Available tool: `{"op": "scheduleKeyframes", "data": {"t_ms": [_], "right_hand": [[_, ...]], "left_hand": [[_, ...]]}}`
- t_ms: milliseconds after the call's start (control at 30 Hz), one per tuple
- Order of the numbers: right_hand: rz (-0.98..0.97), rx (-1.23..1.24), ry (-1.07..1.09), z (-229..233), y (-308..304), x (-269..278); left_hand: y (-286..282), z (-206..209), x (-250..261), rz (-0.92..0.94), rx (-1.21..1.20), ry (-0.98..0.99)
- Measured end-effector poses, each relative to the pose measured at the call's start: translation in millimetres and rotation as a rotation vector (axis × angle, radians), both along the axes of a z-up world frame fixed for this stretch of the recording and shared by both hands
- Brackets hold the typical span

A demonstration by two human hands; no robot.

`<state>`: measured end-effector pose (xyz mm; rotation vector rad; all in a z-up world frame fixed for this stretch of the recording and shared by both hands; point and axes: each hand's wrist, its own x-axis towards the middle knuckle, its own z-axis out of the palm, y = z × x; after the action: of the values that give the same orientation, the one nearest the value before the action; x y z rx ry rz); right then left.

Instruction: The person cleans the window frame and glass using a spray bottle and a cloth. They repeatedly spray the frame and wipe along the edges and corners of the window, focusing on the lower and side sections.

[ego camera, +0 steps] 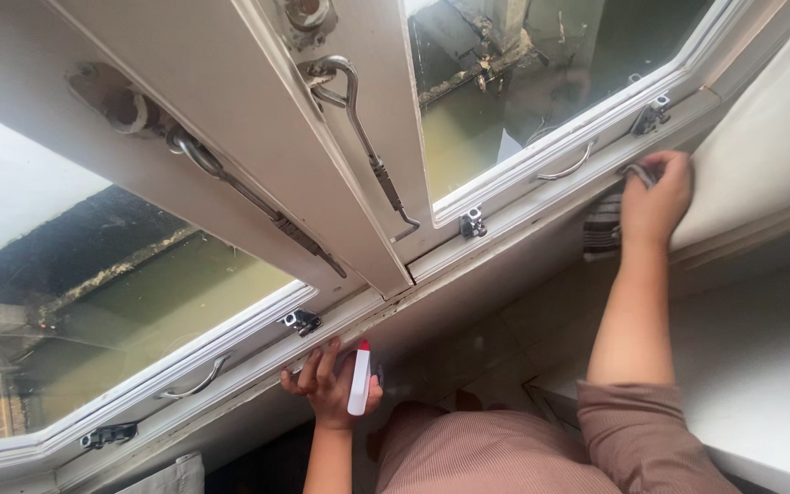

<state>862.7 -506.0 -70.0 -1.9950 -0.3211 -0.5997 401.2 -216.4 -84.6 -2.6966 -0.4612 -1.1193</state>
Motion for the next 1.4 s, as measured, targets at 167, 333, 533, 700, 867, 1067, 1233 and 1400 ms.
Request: {"op": "scheduleKeyframes", "data": {"t_ms": [167, 333, 533, 700, 867, 1067, 1233, 1400], "right_hand": [[-0.023, -0.201, -0.106, 19, 15, -26], [0.198, -0.181, -0.127, 37, 56, -126], [0.525, -0.043, -0.299, 66, 94, -198], [0.435, -0.050, -0.417, 66, 95, -179], [0.187, -0.094, -0.343, 50, 78, -133], [0.118, -0.148, -0.300, 58, 76, -116], [0.227, -0.245, -0.318, 75, 91, -149], [0.377, -0.231, -0.328, 74, 101, -167]], "left_hand": [[-2, 2, 4, 0.002, 0.032, -0.064], [3, -3, 3, -0.012, 0.041, -0.075], [5, -5, -5, -0.027, 0.022, -0.030], [4, -6, -9, -0.023, 0.013, -0.004], [4, -6, -11, -0.014, 0.014, 0.010], [6, -4, -6, -0.030, 0.014, -0.014], [5, -7, -5, -0.019, 0.010, -0.009], [4, -8, -4, -0.011, 0.024, -0.029]]}}
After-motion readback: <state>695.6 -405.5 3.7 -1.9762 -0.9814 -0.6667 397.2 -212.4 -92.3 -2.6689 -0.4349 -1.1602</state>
